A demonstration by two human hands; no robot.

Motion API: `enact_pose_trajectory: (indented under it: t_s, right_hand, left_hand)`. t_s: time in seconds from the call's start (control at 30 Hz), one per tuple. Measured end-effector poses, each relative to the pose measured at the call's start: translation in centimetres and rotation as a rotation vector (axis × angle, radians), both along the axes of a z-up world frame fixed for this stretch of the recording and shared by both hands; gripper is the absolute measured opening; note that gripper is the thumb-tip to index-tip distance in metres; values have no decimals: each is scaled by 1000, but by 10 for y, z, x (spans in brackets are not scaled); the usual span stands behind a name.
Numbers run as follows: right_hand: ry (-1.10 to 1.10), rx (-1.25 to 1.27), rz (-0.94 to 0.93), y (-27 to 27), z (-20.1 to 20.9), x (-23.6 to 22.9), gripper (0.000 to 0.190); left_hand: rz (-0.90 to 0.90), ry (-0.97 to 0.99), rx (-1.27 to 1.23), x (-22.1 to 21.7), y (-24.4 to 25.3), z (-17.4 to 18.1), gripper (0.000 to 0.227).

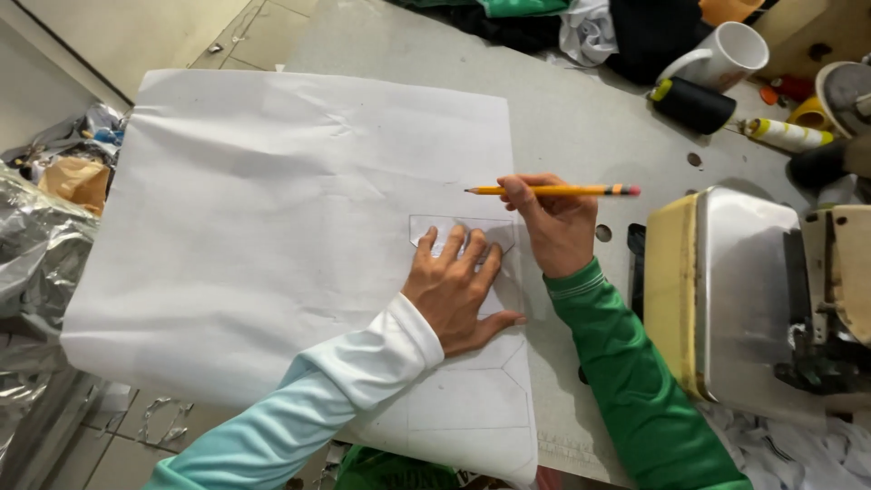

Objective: The person traces a paper pattern onto a large sheet of white fabric using a yellow pencil. They hold the pattern steady with one hand while drawing the outline with the other, then reposition the pattern to trace additional sections.

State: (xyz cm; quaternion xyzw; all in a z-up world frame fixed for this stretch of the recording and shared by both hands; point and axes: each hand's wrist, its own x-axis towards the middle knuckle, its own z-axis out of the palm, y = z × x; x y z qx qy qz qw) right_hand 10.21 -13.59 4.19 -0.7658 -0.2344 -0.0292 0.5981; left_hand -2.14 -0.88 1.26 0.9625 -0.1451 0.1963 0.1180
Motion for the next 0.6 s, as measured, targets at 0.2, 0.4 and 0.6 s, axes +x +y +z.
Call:
enact_pose_trajectory:
  t_s: [0.2,0.4,0.6]
  right_hand:
    - [174,4,167,35,6,1,17]
    - [283,-7,224,45,-7,11,18]
    - [339,23,214,45,-10,13,21]
  left_hand:
    - [-2,82,-37,1,0,-2,84]
    - [-10,72,-60,2,-1,-9,83]
    - [-4,16,-77,1,-2,-4,84]
